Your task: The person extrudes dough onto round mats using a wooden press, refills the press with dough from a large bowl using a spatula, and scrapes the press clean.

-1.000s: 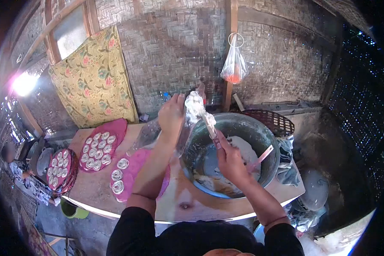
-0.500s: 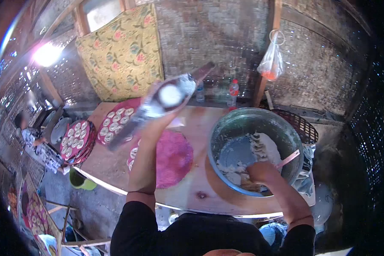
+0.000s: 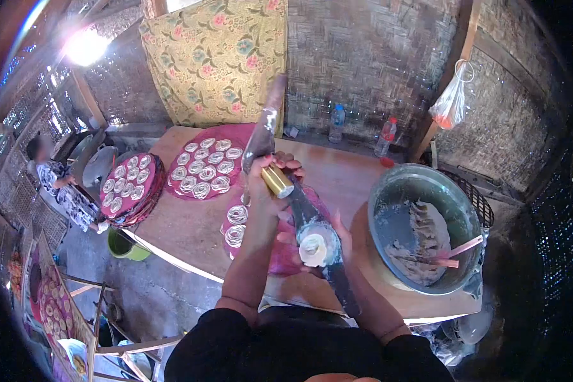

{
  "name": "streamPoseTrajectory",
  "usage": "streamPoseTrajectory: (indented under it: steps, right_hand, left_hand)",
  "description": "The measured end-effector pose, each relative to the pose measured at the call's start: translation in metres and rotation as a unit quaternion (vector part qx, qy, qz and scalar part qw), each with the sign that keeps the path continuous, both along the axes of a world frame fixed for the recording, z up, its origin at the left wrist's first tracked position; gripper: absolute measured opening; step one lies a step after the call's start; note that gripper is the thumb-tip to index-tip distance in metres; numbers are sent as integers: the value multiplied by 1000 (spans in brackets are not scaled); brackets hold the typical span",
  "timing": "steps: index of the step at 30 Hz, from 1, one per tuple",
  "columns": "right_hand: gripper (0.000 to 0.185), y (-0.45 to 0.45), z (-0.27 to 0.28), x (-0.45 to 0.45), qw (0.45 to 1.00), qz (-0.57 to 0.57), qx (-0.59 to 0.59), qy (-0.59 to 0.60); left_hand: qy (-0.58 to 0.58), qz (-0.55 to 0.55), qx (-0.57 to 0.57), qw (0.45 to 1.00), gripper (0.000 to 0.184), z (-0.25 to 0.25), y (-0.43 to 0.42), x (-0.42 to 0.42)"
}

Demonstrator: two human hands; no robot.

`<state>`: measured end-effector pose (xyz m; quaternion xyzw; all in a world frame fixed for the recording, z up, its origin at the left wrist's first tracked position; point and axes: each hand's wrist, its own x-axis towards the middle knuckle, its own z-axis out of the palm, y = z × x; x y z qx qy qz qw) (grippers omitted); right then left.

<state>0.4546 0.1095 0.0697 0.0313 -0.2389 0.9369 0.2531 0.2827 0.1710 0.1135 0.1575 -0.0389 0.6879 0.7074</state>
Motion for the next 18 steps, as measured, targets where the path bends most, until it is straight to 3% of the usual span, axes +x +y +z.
streamPoseTrajectory:
  steps: [1,2,3,4,6,7,9,10,12,13,14,15,16,18]
  right_hand:
    - [78,-2,8,-10,998,-58,-4,-12]
    - [78,-3,11,-11,998,-61,-4,-19]
    - [78,-3,12,-4,985,-142,-1,-99]
    - [79,0,16,3,959,-222,6,-176]
    - [79,7,24,16,936,-288,110,-168]
    - [75,2,38,4,903,-364,130,-191]
    - [76,-14,69,-18,819,-481,217,-226]
    - [76,-16,76,-26,819,-479,213,-233]
    - [84,-19,81,-37,643,-515,480,-304]
    - [91,-25,77,-46,634,-516,499,-289]
    - [91,-28,75,-51,635,-513,497,-295]
    - [92,-30,76,-55,576,-461,591,-325]
    - [92,-31,76,-61,509,-402,676,-350]
    - [92,-38,84,-76,526,-377,671,-361]
  left_hand:
    - [101,93,-25,990,16,-6,-3,-12]
    - [94,90,-26,991,16,-23,-1,-35]
    - [289,211,-93,929,18,-47,4,-64]
    - [466,322,-154,810,22,-62,4,-85]
    - [645,413,-112,633,36,-74,-24,-103]
    - [642,415,-111,635,36,-64,-36,-105]
    - [635,256,63,726,42,-46,-64,-100]
    - [666,233,72,705,42,-49,-68,-103]
    - [708,172,84,679,42,-46,-78,-110]
    - [706,169,81,683,42,-35,-87,-116]
    - [747,188,127,624,40,-21,-95,-123]
    - [782,207,174,561,39,-12,-100,-130]
    - [781,204,172,565,39,-8,-102,-138]
    - [845,184,215,454,38,-7,-107,-152]
